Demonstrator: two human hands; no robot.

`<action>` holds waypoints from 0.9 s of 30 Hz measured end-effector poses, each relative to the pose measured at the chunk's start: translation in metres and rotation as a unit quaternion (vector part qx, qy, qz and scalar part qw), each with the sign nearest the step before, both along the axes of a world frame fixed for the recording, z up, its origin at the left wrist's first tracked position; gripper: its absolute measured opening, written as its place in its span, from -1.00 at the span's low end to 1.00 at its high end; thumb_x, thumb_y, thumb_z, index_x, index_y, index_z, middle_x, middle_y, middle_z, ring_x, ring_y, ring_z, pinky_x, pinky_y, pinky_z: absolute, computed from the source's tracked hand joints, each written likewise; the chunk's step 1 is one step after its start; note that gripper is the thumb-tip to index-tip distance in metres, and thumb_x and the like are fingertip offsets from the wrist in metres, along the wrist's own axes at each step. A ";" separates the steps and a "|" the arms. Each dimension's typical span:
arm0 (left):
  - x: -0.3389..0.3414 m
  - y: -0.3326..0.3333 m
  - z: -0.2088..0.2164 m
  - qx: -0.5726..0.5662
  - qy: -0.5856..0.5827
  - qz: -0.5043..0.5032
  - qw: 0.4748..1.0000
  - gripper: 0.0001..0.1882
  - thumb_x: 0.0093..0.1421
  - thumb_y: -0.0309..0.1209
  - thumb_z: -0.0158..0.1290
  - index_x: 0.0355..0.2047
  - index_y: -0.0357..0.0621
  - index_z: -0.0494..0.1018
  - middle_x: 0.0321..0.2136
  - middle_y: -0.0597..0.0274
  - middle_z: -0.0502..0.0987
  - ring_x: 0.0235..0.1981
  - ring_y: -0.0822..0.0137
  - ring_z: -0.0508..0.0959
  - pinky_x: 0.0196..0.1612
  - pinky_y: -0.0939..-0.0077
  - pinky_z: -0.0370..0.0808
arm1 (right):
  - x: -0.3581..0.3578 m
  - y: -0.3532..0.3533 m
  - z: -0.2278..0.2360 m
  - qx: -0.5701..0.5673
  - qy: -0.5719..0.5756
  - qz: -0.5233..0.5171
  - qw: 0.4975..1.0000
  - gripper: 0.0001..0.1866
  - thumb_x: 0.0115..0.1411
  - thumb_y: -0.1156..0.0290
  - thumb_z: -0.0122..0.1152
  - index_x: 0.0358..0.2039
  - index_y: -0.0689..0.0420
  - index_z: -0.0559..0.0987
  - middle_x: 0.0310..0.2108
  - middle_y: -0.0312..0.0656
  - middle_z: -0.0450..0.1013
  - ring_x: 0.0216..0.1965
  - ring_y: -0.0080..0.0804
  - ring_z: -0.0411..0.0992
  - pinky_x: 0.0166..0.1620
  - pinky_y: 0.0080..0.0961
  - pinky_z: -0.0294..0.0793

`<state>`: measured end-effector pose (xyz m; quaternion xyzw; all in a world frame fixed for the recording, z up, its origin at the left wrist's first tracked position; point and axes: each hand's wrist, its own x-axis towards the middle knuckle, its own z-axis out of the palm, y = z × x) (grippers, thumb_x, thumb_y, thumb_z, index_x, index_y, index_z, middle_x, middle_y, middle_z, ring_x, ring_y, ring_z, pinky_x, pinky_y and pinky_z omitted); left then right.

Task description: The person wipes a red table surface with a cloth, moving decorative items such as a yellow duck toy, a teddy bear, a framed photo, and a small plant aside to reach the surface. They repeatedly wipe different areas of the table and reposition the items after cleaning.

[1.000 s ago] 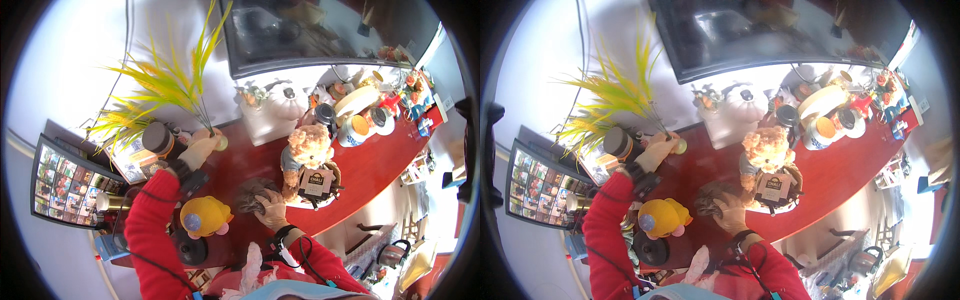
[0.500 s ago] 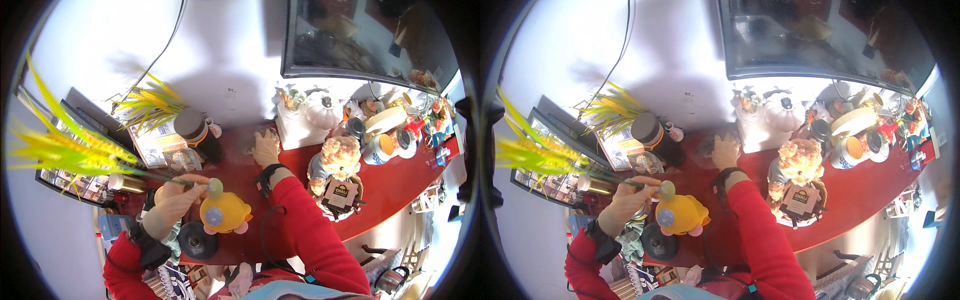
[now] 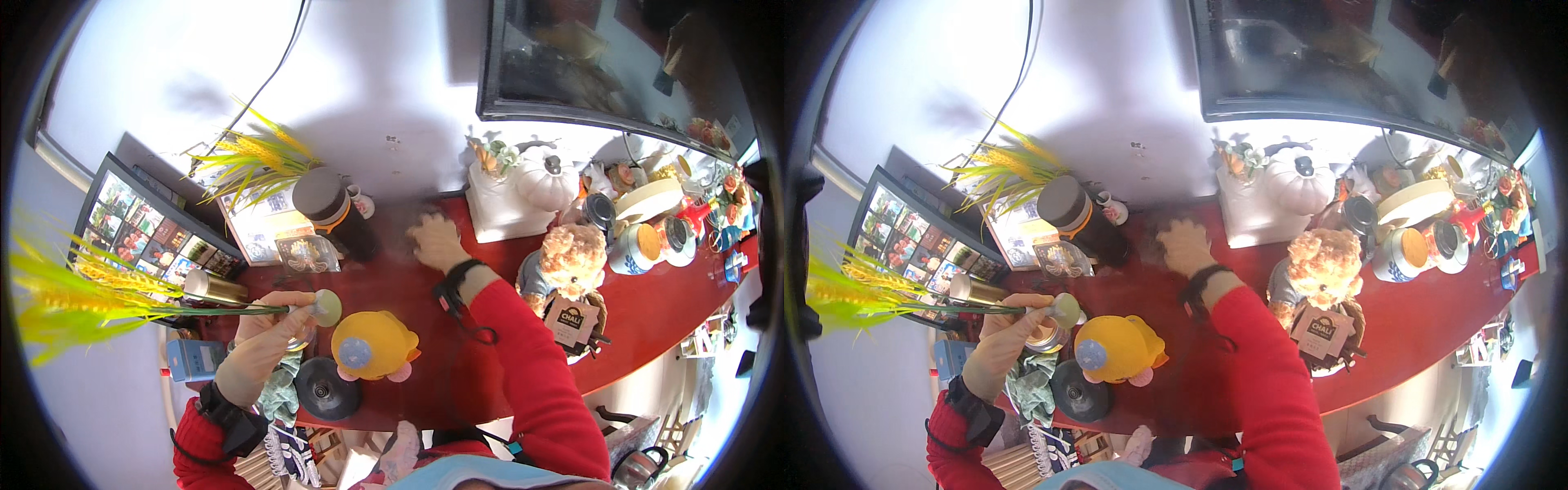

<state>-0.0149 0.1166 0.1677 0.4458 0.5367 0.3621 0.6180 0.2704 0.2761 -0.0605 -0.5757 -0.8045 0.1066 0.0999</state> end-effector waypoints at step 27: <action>-0.027 -0.004 -0.019 0.032 0.067 0.066 0.995 -0.81 0.31 -0.44 0.12 -0.11 -0.23 0.55 -0.29 0.24 0.63 -0.29 0.52 0.59 -0.25 0.64 0.47 | -0.006 0.002 0.004 0.047 -0.021 -0.131 0.990 -0.62 0.09 0.24 0.27 -0.05 -0.01 0.59 0.00 -0.01 0.40 0.04 0.07 0.39 0.05 0.06 0.41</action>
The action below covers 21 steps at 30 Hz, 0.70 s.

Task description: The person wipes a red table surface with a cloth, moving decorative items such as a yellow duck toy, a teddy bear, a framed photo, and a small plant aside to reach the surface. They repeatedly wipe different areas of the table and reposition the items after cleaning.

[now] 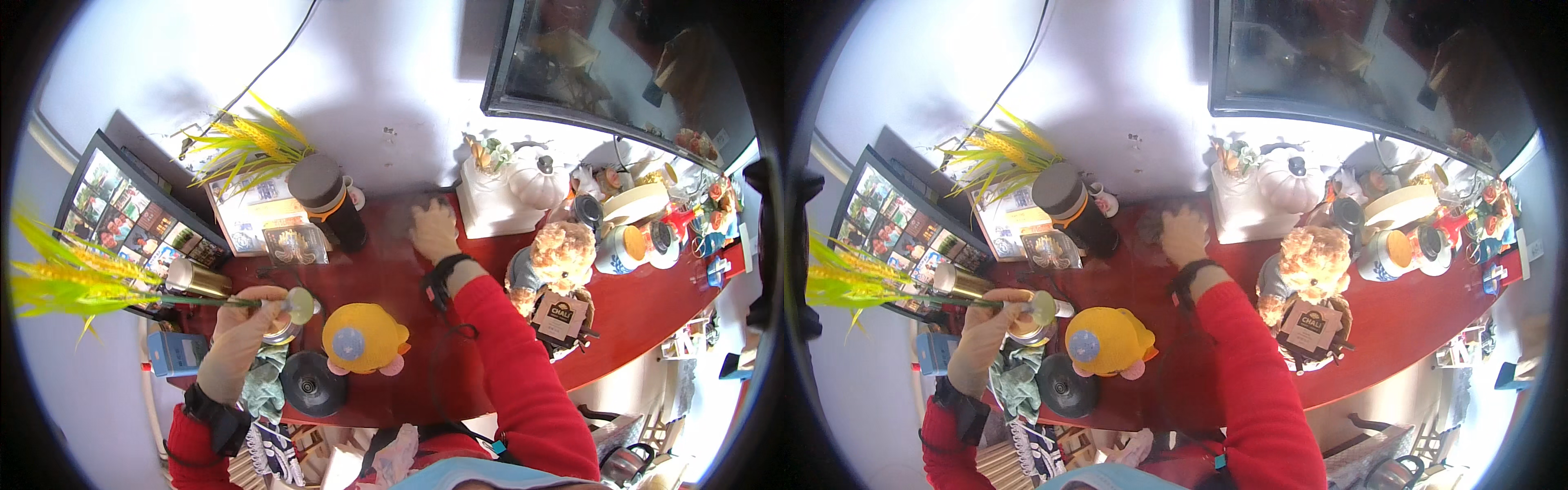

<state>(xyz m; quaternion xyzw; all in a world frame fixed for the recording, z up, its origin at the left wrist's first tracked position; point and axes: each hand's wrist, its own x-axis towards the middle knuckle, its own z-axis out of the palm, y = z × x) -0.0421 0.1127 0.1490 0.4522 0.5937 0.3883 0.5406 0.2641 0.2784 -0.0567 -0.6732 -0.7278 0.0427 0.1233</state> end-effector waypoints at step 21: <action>0.104 0.092 0.001 0.016 0.099 -0.210 0.973 -0.73 0.32 -0.27 0.11 -0.06 -0.14 0.53 -0.32 0.31 0.60 -0.30 0.51 0.59 -0.33 0.65 0.47 | 0.048 -0.213 -0.025 0.067 0.162 0.014 0.984 -0.41 -0.09 0.16 0.40 0.06 -0.21 0.57 0.16 -0.03 0.33 0.20 0.05 0.26 0.19 0.05 0.25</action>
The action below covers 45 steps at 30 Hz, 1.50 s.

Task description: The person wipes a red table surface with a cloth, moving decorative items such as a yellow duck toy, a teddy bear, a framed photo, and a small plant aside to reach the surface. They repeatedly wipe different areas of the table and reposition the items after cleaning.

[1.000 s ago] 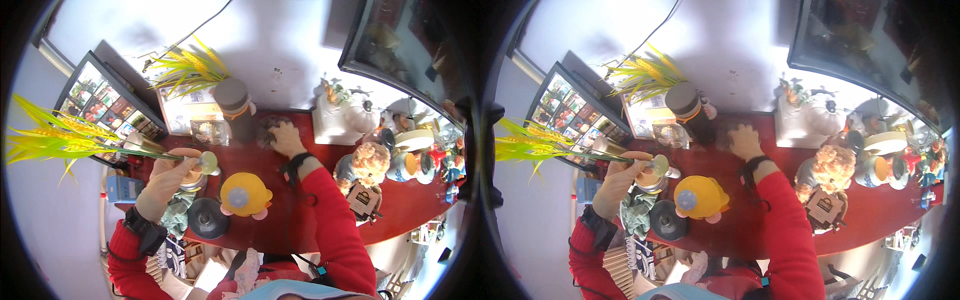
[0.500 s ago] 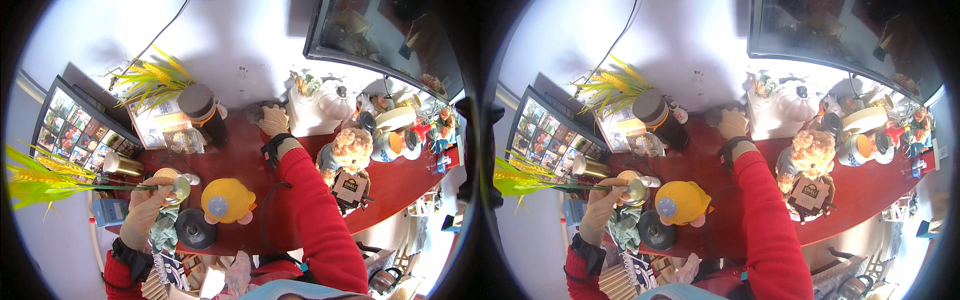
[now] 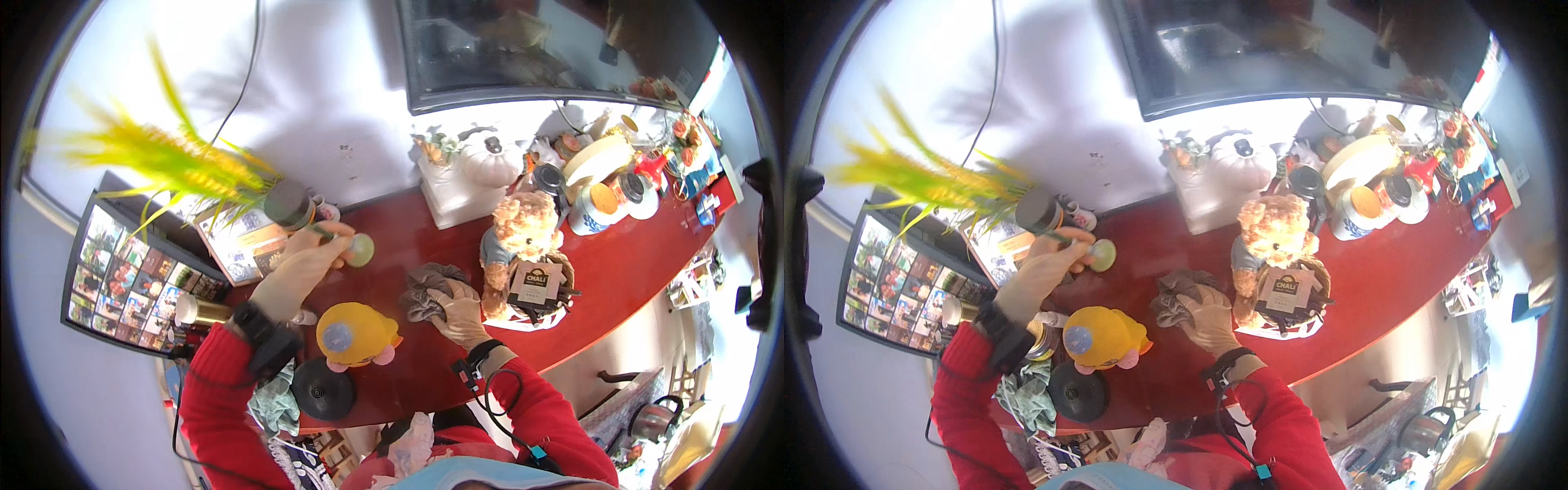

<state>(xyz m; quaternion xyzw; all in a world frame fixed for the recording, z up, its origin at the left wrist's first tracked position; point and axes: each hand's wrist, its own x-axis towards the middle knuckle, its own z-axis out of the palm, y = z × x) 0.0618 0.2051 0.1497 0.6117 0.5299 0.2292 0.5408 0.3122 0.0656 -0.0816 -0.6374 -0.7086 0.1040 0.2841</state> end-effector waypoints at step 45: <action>0.118 0.182 -0.223 0.105 0.008 -0.052 0.993 -0.57 0.23 -0.12 0.11 -0.08 -0.24 0.52 -0.23 -0.02 0.60 -0.19 0.10 0.59 -0.08 0.27 0.47 | 0.000 0.001 -0.012 0.035 0.052 -0.051 0.997 -0.38 -0.22 0.20 0.46 -0.01 -0.24 0.58 0.18 -0.12 0.35 0.19 -0.02 0.30 0.17 0.03 0.28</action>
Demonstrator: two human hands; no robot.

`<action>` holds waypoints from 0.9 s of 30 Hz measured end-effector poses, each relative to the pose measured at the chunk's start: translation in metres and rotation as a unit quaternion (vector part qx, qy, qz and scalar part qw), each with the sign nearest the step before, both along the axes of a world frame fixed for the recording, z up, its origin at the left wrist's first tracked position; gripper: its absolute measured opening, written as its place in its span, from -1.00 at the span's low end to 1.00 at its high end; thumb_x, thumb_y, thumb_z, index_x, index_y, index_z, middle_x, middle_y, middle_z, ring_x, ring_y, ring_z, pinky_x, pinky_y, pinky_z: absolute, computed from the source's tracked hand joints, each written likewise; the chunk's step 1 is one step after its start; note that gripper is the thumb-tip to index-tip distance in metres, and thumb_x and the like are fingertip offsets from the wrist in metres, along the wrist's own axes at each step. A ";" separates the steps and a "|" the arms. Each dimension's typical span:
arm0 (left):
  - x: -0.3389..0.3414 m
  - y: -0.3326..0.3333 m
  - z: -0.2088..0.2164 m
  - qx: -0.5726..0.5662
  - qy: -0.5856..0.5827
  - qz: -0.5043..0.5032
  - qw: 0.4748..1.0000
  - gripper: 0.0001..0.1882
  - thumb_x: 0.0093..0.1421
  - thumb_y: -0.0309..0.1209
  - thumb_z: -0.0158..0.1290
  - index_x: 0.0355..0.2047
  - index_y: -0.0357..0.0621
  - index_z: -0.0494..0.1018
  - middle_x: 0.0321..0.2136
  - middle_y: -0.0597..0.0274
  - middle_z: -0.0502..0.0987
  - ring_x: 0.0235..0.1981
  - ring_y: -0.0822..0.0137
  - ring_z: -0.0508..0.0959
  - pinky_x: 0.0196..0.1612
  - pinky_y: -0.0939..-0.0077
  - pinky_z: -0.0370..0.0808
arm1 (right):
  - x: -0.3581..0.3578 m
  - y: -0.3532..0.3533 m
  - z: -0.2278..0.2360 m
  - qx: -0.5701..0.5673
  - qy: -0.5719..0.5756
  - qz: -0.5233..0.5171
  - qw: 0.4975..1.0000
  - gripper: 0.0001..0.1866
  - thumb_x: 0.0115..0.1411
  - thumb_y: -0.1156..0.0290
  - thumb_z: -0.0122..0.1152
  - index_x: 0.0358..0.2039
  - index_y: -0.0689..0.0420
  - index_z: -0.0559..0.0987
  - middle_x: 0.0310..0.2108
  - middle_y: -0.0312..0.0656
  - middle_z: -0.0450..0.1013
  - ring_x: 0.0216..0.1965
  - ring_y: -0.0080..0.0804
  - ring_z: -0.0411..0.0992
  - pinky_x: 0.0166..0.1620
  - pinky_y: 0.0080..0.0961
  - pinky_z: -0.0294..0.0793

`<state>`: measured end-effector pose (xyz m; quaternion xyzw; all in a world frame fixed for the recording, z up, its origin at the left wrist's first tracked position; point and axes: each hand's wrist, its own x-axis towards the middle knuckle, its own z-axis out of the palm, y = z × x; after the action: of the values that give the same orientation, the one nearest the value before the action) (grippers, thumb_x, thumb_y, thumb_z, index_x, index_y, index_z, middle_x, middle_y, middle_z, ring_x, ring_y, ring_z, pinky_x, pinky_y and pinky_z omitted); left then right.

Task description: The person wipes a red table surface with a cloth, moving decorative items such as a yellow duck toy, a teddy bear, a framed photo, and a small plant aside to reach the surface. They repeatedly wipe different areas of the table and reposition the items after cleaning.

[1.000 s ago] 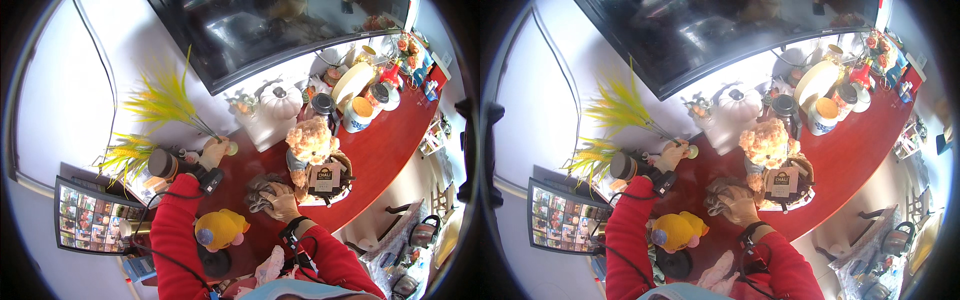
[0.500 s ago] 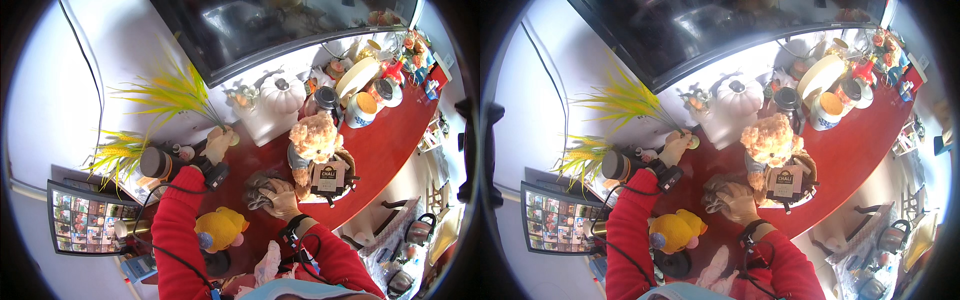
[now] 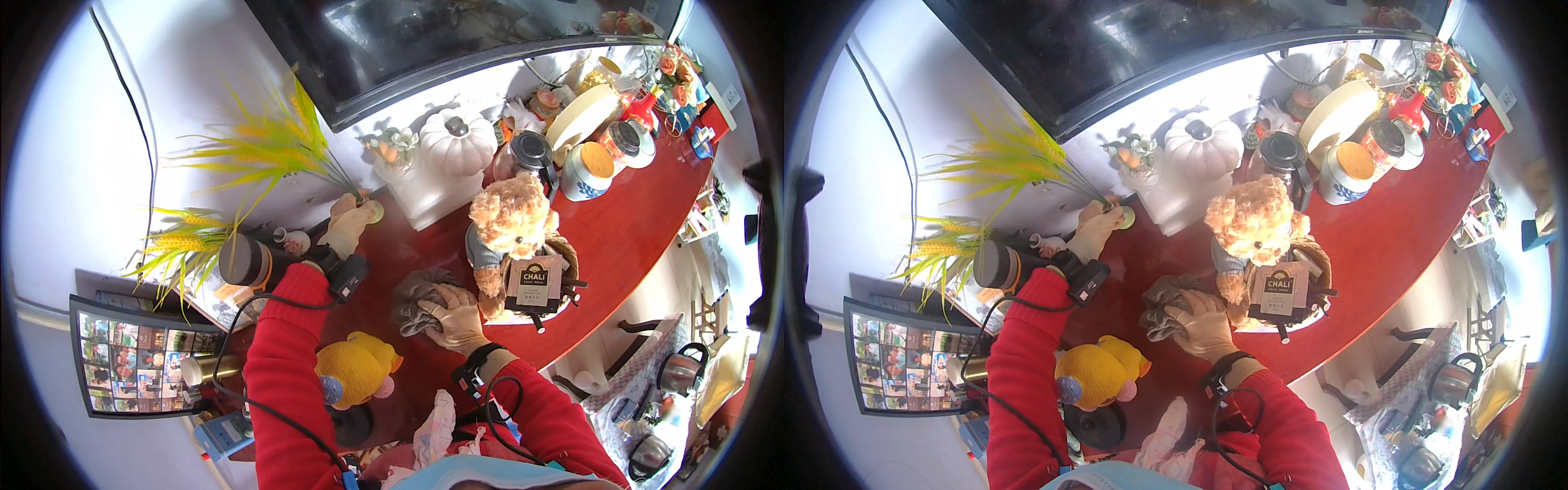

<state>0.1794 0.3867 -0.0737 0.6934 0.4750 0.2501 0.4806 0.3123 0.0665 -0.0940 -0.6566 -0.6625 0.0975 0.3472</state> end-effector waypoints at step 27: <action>-0.097 -0.164 0.204 -0.077 0.031 -0.126 0.989 -0.53 0.29 -0.41 0.08 0.19 -0.26 0.39 -0.05 0.06 0.58 -0.17 0.38 0.60 -0.15 0.53 0.55 | -0.002 -0.001 -0.006 0.002 -0.024 -0.001 1.000 -0.39 -0.18 0.18 0.43 0.01 -0.24 0.61 0.18 -0.06 0.35 0.17 0.04 0.29 0.17 0.05 0.26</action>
<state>0.0821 0.2223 0.1302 0.7159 0.4165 0.1286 0.5454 0.3105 0.0660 -0.1004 -0.6584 -0.6701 0.0802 0.3331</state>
